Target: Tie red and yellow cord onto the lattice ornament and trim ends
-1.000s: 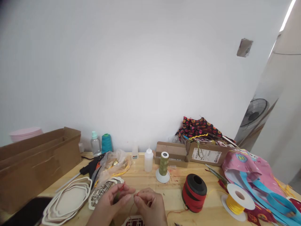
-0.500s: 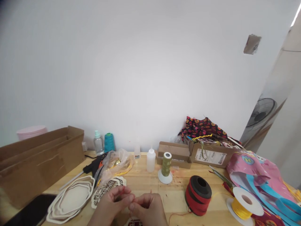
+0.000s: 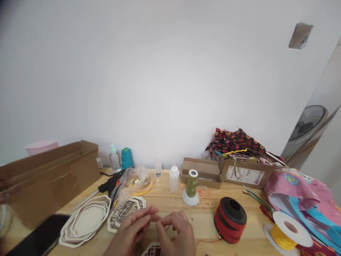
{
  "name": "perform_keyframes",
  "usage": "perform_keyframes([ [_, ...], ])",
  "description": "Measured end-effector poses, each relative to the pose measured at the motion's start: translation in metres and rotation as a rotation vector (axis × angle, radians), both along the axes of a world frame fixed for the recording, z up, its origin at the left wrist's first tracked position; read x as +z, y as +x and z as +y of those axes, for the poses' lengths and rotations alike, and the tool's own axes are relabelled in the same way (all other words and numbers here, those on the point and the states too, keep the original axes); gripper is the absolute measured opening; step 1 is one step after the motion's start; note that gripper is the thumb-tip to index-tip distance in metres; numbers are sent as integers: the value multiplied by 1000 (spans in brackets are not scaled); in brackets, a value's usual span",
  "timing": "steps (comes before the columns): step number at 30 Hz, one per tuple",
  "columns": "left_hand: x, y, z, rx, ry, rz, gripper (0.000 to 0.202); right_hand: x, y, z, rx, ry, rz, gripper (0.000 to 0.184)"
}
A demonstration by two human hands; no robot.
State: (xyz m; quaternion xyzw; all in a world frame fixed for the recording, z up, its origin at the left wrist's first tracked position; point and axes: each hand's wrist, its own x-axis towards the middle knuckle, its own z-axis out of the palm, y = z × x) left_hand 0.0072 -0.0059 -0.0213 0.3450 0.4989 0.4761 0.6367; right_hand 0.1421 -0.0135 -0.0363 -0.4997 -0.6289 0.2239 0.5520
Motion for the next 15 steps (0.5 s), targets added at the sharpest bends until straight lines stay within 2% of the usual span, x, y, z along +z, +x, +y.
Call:
perform_keyframes([
  [4,-9,5,-1,-78,62,-67,27,1,1,-1,-29,56,-101,17],
  [6,-11,7,-2,-126,44,-143,24,0,2,0,-17,62,-167,17],
  [15,-6,15,-5,-207,16,-330,8,-2,2,2,-2,77,-255,16],
])
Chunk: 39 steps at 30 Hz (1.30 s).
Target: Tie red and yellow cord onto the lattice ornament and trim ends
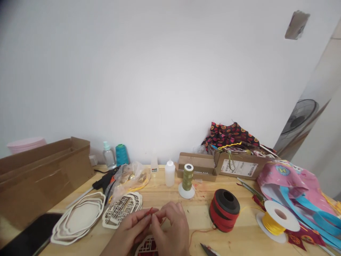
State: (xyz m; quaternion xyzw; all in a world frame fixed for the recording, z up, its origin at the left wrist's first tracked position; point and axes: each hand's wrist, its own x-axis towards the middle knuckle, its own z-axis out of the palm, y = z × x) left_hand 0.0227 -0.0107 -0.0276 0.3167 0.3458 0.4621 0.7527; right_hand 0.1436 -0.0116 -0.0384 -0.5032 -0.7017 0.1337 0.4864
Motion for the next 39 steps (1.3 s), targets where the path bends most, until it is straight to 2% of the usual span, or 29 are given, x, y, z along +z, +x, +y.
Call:
perform_keyframes([
  [6,-5,-4,-1,-25,70,77,15,3,-1,-2,-41,-36,34,16],
  [14,-8,-7,0,53,306,455,32,-1,2,0,-3,-121,64,13],
  [19,2,-10,-2,3,470,660,29,-2,3,2,23,-234,119,9],
  [22,7,-11,-4,-30,532,710,30,1,3,2,49,-266,132,8],
  [28,9,-9,-4,-39,563,812,31,6,0,0,65,-217,165,15],
  [32,14,-13,-4,-61,676,989,30,7,2,1,102,-215,232,25],
  [35,18,-17,-5,-101,765,1149,28,5,6,6,56,-230,261,23],
  [39,18,-21,-5,-209,844,1254,28,3,14,15,-15,-218,202,20],
])
